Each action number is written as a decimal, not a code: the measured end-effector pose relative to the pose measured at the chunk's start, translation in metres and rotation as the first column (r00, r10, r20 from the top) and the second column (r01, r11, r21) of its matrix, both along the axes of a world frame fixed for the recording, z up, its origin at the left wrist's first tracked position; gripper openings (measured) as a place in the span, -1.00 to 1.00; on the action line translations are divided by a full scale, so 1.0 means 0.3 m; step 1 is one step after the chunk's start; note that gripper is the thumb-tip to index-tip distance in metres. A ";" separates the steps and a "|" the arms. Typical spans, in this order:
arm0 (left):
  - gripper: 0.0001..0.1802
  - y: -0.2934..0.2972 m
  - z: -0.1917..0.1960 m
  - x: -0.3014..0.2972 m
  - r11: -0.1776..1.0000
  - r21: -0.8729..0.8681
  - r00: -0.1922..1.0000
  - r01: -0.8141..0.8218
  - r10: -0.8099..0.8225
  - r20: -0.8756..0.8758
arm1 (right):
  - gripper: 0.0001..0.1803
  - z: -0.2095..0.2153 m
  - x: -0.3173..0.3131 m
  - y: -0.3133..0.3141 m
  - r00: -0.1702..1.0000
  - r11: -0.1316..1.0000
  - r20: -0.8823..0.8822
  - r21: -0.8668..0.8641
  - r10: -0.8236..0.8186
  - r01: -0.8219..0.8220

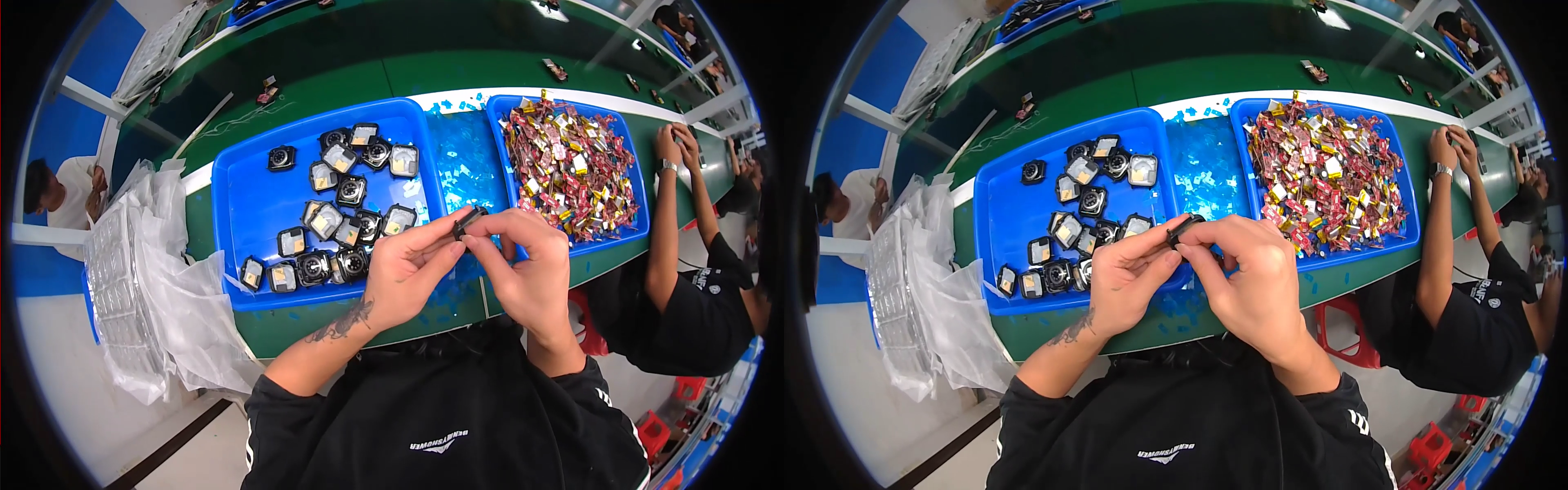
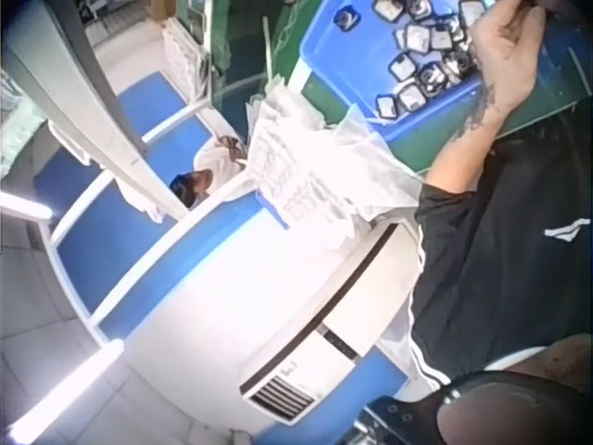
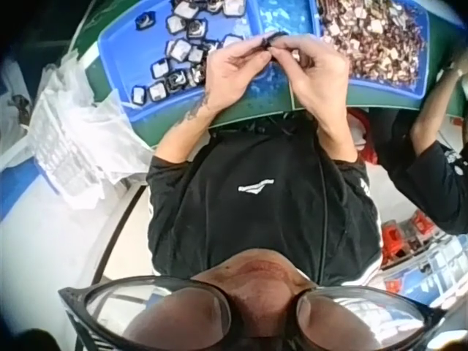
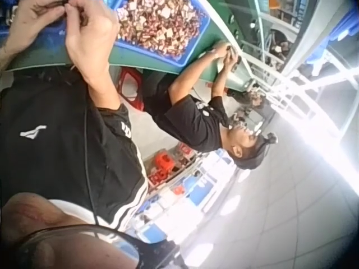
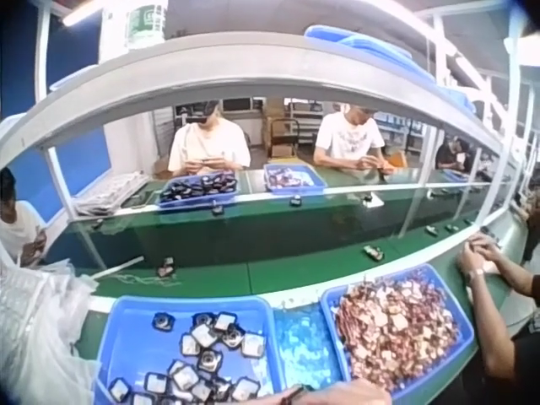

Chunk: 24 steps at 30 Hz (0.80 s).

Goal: Assembling small electronic components, likely smartwatches or similar devices, on a factory production line.

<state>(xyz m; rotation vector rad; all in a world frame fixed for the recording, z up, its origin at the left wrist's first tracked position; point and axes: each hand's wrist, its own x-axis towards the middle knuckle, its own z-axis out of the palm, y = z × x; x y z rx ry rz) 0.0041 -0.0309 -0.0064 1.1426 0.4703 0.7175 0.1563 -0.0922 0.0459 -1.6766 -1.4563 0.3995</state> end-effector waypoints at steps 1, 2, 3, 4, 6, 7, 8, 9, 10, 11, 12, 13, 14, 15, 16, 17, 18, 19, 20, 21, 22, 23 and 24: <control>-0.54 0.000 -0.003 0.000 1.000 0.012 1.000 -0.005 0.005 -0.006 | -0.91 -0.003 0.002 0.000 1.000 1.000 0.018 0.001 -0.001 0.001; -0.54 0.000 -0.005 0.000 1.000 0.025 1.000 -0.010 0.010 -0.013 | -0.91 -0.005 0.004 0.000 1.000 1.000 0.016 -0.003 -0.004 0.004; -0.54 -0.001 -0.006 0.000 1.000 0.022 1.000 -0.007 0.007 -0.015 | -0.92 -0.005 0.005 0.000 1.000 1.000 0.007 -0.010 0.001 -0.001; -0.54 -0.001 -0.008 0.000 1.000 0.020 1.000 -0.001 0.001 -0.016 | -0.92 -0.005 0.008 0.000 1.000 1.000 -0.002 -0.017 0.005 -0.005; -0.55 -0.004 -0.009 -0.001 1.000 0.015 1.000 0.008 -0.007 -0.019 | -0.92 -0.007 0.018 0.006 1.000 1.000 -0.015 -0.007 0.022 -0.022; -0.55 -0.006 -0.008 -0.003 1.000 0.019 1.000 0.006 -0.006 -0.014 | -0.92 -0.008 0.022 0.007 0.999 0.999 -0.026 0.006 0.041 -0.041; -0.55 -0.009 -0.008 -0.003 1.000 0.023 1.000 0.004 -0.004 -0.009 | -0.92 -0.008 0.022 0.005 0.999 0.999 -0.029 0.004 0.038 -0.038; -0.55 -0.013 -0.008 -0.004 1.000 0.021 1.000 0.008 -0.008 -0.012 | -0.92 -0.007 0.018 0.004 0.998 0.999 -0.043 0.026 0.036 -0.035; -0.55 -0.019 -0.008 -0.003 0.999 0.030 1.000 -0.014 0.013 0.012 | -0.91 -0.004 0.014 0.001 0.998 0.998 -0.057 0.048 0.034 -0.031; -0.56 -0.024 -0.008 -0.004 0.999 0.039 0.999 -0.036 0.035 0.036 | -0.91 -0.001 0.008 -0.002 0.998 0.999 -0.062 0.046 0.030 -0.027; -0.56 -0.022 -0.006 -0.005 0.999 0.037 0.999 -0.031 0.029 0.034 | -0.91 0.003 0.005 -0.004 1.000 0.999 -0.016 0.052 0.013 -0.012; -0.56 -0.017 -0.001 -0.008 0.998 0.051 1.000 -0.021 0.022 -0.013 | -0.91 0.005 0.003 -0.006 1.000 0.998 0.030 0.059 -0.004 0.003; -0.57 -0.013 0.002 -0.011 0.998 0.065 0.998 -0.010 0.014 -0.060 | -0.91 0.006 0.003 -0.009 1.000 0.998 0.028 0.057 -0.010 0.008; -0.57 -0.012 0.006 -0.012 0.998 0.063 0.998 -0.006 0.010 -0.063 | -0.88 0.007 0.003 -0.010 0.998 0.999 0.062 0.045 -0.006 0.003; -0.57 -0.012 0.009 -0.012 0.999 0.049 0.998 0.004 -0.001 -0.063 | -0.85 0.008 0.004 -0.012 0.995 0.999 0.095 0.033 -0.001 -0.002; -0.58 -0.011 0.009 -0.012 0.999 0.034 0.998 0.015 -0.012 -0.062 | -0.85 0.012 0.005 -0.014 0.996 1.000 0.092 0.031 -0.005 0.003; -0.58 -0.013 0.005 -0.016 0.999 0.030 0.998 0.017 -0.015 -0.068 | -0.79 0.015 0.002 -0.018 0.997 0.998 0.062 0.055 -0.042 0.039; -0.58 -0.014 -0.001 -0.019 0.998 0.065 1.000 0.021 -0.020 -0.009 | -0.72 0.017 -0.001 -0.023 0.996 0.994 0.031 0.078 -0.079 0.076; -0.58 -0.013 -0.005 -0.022 0.995 0.100 0.998 0.021 -0.026 0.048 | -0.61 0.015 0.000 -0.029 0.998 0.996 0.004 0.064 -0.070 0.069; -0.58 -0.012 -0.006 -0.019 0.995 0.092 0.999 0.026 -0.030 0.043 | -0.61 0.004 -0.001 -0.027 0.997 0.996 -0.001 0.056 -0.074 0.074; -0.58 -0.006 -0.003 -0.014 0.994 0.105 0.999 0.020 -0.024 0.033 | -0.61 -0.012 0.001 -0.012 0.997 0.995 -0.071 0.084 -0.040 0.046; -0.58 0.000 -0.003 -0.011 0.993 0.119 1.000 0.014 -0.016 0.022 | -0.60 -0.024 0.005 0.001 0.990 0.993 -0.140 0.116 -0.004 0.020; -0.59 0.017 -0.013 -0.025 0.994 0.095 0.999 0.048 -0.047 -0.014 | -0.61 -0.026 0.011 0.009 0.993 0.995 -0.117 0.100 0.012 -0.001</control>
